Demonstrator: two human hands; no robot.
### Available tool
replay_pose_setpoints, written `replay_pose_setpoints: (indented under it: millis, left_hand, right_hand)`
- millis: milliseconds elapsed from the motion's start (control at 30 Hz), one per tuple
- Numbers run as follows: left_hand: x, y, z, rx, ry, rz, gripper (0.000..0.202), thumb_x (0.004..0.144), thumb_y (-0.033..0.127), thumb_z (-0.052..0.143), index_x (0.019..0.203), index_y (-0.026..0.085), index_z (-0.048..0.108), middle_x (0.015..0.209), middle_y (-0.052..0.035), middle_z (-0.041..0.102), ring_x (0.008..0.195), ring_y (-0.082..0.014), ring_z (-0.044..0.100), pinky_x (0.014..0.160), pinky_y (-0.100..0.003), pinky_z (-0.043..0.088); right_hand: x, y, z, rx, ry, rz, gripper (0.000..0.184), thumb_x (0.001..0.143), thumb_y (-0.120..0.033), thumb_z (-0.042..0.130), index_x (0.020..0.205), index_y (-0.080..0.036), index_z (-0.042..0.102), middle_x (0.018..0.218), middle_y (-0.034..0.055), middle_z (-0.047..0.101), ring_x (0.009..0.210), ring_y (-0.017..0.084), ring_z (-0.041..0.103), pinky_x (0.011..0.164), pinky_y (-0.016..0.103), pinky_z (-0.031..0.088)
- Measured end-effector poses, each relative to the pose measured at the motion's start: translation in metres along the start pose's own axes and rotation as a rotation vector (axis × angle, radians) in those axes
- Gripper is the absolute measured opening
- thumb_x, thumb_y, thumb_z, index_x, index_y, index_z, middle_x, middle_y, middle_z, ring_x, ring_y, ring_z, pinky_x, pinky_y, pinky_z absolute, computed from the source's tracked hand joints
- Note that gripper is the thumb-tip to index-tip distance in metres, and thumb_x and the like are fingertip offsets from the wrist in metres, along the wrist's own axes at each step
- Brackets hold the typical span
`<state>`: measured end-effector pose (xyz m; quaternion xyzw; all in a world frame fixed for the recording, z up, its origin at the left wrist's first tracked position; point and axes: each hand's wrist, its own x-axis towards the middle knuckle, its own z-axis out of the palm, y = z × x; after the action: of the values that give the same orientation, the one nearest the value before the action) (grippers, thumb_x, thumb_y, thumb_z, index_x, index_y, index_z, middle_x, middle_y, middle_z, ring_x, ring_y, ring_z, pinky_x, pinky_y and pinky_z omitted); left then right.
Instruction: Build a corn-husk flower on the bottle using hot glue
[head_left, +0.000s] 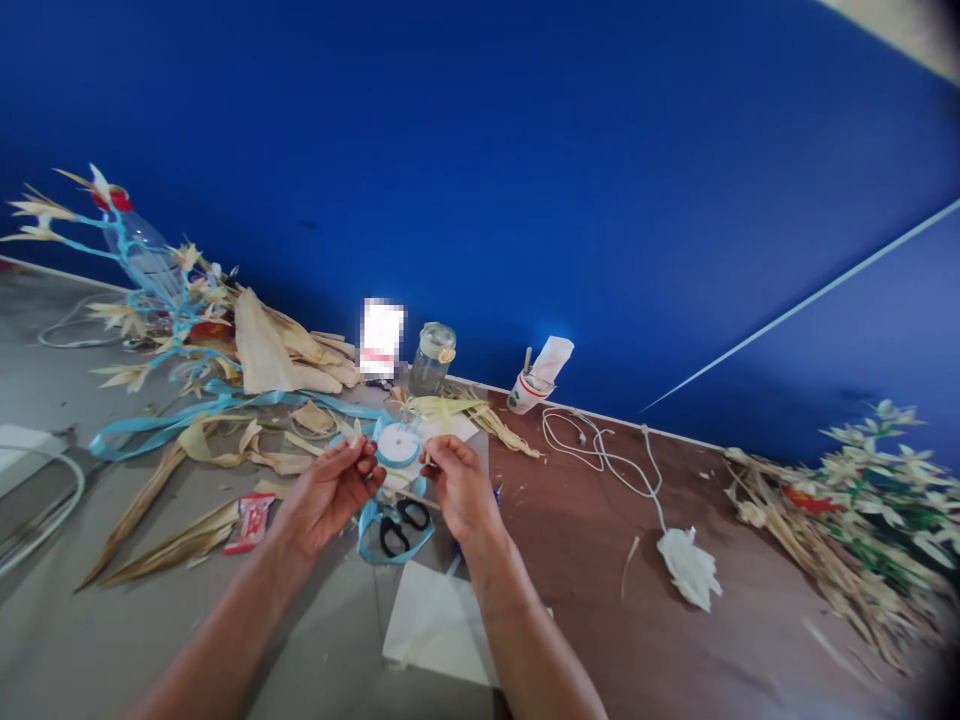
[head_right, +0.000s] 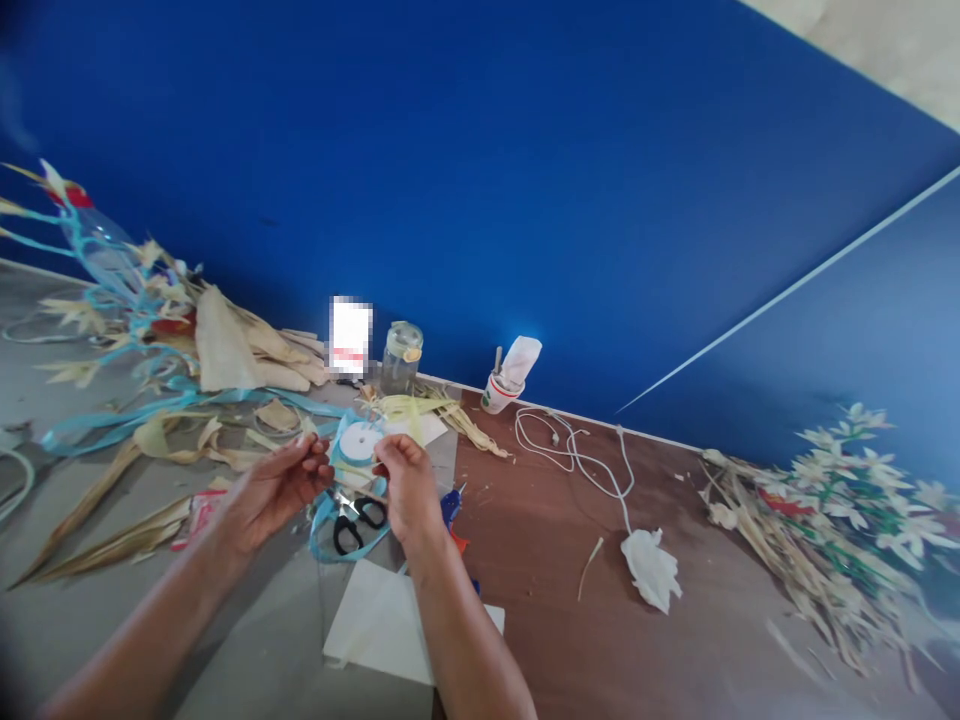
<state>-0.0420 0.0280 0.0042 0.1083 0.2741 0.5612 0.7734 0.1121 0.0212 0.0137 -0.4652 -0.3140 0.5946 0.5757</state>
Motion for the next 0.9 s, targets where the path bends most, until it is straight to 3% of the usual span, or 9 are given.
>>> replay_pose_setpoints:
  millis: [67,300,500,900]
  left_hand:
    - [-0.005,-0.009,0.006,0.062,-0.022,-0.015,0.005,0.075,0.008,0.064,0.073,0.011,0.061,0.073,-0.0014,0.057,0.054,-0.006,0.05,0.058,-0.024,0.054]
    - [-0.015,-0.033,0.018,0.137,-0.117,-0.127,0.011,0.07,0.012,0.071,0.074,0.012,0.061,0.065,0.001,0.055,0.052,-0.0061,0.05,0.054,-0.023,0.054]
    - [-0.014,-0.036,0.012,0.09,-0.146,-0.165,0.012,0.071,0.011,0.071,0.076,0.013,0.06,0.063,0.002,0.054,0.052,-0.0065,0.052,0.053,-0.022,0.052]
    - [-0.013,-0.036,0.012,0.029,-0.133,-0.223,0.012,0.07,0.004,0.068,0.077,0.012,0.06,0.065,0.0007,0.056,0.051,-0.0045,0.051,0.056,-0.021,0.055]
  right_hand:
    - [0.0,-0.004,0.0,-0.047,0.085,-0.064,0.017,0.064,-0.033,0.065,0.063,-0.018,0.057,0.059,-0.0045,0.051,0.056,0.009,0.044,0.056,0.021,0.036]
    - [-0.009,-0.004,0.008,-0.204,0.08,-0.101,0.015,0.067,-0.03,0.059,0.06,-0.018,0.055,0.055,-0.0055,0.049,0.053,0.009,0.043,0.053,0.021,0.035]
    - [-0.011,-0.002,0.01,-0.17,0.086,-0.067,0.013,0.068,-0.028,0.058,0.062,-0.017,0.054,0.054,-0.0055,0.051,0.05,0.008,0.048,0.05,0.02,0.038]
    - [-0.009,0.006,0.009,-0.266,0.137,-0.163,0.011,0.07,-0.028,0.058,0.065,-0.018,0.055,0.059,-0.0043,0.054,0.055,0.011,0.054,0.052,0.021,0.044]
